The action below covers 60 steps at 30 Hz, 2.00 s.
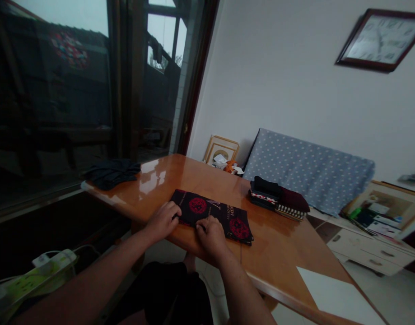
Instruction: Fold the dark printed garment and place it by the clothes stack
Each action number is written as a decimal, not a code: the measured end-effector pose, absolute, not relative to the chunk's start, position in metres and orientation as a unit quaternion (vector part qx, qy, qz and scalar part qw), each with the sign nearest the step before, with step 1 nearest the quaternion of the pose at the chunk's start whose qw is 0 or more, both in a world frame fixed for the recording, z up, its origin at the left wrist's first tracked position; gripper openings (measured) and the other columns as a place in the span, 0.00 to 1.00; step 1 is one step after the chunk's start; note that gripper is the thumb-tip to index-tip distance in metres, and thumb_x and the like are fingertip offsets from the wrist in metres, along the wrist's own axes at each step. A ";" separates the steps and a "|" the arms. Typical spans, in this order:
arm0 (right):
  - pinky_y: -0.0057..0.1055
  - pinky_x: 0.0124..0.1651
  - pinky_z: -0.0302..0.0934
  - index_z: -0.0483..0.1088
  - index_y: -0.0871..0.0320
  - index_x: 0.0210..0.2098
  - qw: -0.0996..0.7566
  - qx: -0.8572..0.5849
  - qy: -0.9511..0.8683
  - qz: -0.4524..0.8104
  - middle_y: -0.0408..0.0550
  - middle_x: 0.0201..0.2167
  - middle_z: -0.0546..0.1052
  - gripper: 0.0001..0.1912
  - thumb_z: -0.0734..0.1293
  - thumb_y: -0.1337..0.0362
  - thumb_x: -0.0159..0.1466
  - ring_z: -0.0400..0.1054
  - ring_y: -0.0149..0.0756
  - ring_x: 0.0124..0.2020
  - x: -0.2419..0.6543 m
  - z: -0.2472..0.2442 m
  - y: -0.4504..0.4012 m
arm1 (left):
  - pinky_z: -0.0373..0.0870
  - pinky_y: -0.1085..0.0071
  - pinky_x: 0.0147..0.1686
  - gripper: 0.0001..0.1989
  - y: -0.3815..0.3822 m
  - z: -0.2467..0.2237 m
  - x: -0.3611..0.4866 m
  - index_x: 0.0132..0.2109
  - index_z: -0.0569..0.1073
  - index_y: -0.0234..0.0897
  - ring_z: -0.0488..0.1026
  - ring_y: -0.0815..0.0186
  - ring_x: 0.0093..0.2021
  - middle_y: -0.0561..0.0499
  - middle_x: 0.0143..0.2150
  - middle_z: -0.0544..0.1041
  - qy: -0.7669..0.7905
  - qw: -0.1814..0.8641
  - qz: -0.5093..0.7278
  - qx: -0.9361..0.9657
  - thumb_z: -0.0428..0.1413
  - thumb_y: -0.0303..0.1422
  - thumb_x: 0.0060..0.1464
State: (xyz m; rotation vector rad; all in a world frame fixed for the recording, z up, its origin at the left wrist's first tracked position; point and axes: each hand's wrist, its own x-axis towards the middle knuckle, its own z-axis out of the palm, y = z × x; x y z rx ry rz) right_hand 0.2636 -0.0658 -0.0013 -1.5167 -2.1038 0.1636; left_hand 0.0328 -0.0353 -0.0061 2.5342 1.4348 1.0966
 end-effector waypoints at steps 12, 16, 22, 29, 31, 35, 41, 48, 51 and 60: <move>0.31 0.45 0.62 0.78 0.56 0.40 0.275 -0.548 -0.783 0.098 0.50 0.38 0.80 0.24 0.56 0.49 0.70 0.73 0.40 0.41 0.253 0.041 -0.038 | 0.65 0.62 0.46 0.08 -0.050 -0.015 0.018 0.42 0.75 0.41 0.68 0.59 0.45 0.48 0.40 0.72 0.423 -0.013 0.347 0.837 0.54 0.27 0.57; 0.34 0.55 0.60 0.75 0.58 0.50 0.294 -0.536 -0.790 0.047 0.54 0.49 0.79 0.28 0.50 0.50 0.73 0.71 0.41 0.51 0.224 0.057 -0.012 | 0.66 0.63 0.44 0.08 -0.049 -0.018 0.017 0.42 0.77 0.41 0.69 0.60 0.43 0.48 0.39 0.73 0.420 -0.006 0.370 0.829 0.54 0.29 0.58; 0.41 0.70 0.40 0.56 0.70 0.67 0.202 -0.550 -0.810 0.003 0.64 0.70 0.55 0.34 0.49 0.51 0.73 0.43 0.45 0.72 0.184 0.032 0.023 | 0.66 0.64 0.42 0.09 -0.047 -0.017 0.013 0.42 0.79 0.42 0.70 0.61 0.42 0.48 0.38 0.74 0.410 0.015 0.378 0.830 0.54 0.30 0.59; 0.47 0.71 0.33 0.47 0.68 0.71 0.084 -0.590 -0.802 0.041 0.61 0.73 0.44 0.41 0.47 0.43 0.71 0.32 0.48 0.74 0.186 -0.008 0.037 | 0.65 0.65 0.41 0.10 -0.048 -0.016 0.009 0.43 0.80 0.43 0.70 0.61 0.40 0.48 0.37 0.75 0.409 0.038 0.380 0.829 0.53 0.30 0.60; 0.47 0.71 0.32 0.46 0.67 0.71 0.074 -0.591 -0.803 0.041 0.60 0.73 0.43 0.42 0.46 0.42 0.70 0.31 0.47 0.74 0.188 -0.007 0.040 | 0.65 0.65 0.41 0.11 -0.047 -0.017 0.008 0.43 0.80 0.42 0.71 0.61 0.40 0.48 0.37 0.75 0.406 0.046 0.384 0.828 0.53 0.31 0.61; 0.47 0.71 0.33 0.48 0.67 0.71 0.057 -0.587 -0.806 0.051 0.61 0.73 0.45 0.43 0.47 0.40 0.69 0.33 0.48 0.74 0.185 0.002 0.046 | 0.66 0.65 0.41 0.11 -0.045 -0.018 0.008 0.42 0.80 0.41 0.71 0.62 0.40 0.48 0.36 0.76 0.403 0.061 0.391 0.825 0.52 0.30 0.61; 0.47 0.71 0.31 0.48 0.67 0.71 0.065 -0.576 -0.815 0.019 0.59 0.73 0.45 0.41 0.46 0.42 0.70 0.32 0.48 0.74 0.172 -0.002 0.042 | 0.65 0.68 0.40 0.10 -0.044 -0.012 0.007 0.39 0.80 0.40 0.72 0.63 0.39 0.50 0.35 0.77 0.399 0.118 0.402 0.816 0.53 0.31 0.61; 0.45 0.72 0.30 0.46 0.66 0.71 0.069 -0.576 -0.815 0.006 0.56 0.73 0.44 0.41 0.43 0.42 0.70 0.31 0.46 0.74 0.173 -0.012 0.040 | 0.68 0.72 0.40 0.12 0.019 0.001 -0.028 0.43 0.78 0.39 0.75 0.65 0.41 0.51 0.41 0.79 0.477 0.186 0.434 0.742 0.50 0.35 0.63; 0.44 0.72 0.30 0.47 0.66 0.71 0.071 -0.578 -0.813 0.004 0.55 0.73 0.45 0.41 0.43 0.42 0.70 0.31 0.45 0.74 0.173 -0.012 0.041 | 0.68 0.69 0.46 0.13 0.058 0.006 -0.035 0.48 0.76 0.39 0.74 0.62 0.46 0.49 0.46 0.79 0.535 0.135 0.349 0.757 0.53 0.34 0.59; 0.46 0.72 0.31 0.49 0.65 0.71 0.082 -0.573 -0.815 0.024 0.53 0.73 0.45 0.41 0.44 0.42 0.70 0.32 0.46 0.74 0.170 -0.006 0.037 | 0.64 0.55 0.54 0.19 0.120 0.004 -0.022 0.51 0.78 0.52 0.71 0.51 0.52 0.49 0.50 0.77 0.556 0.115 0.228 0.791 0.58 0.38 0.50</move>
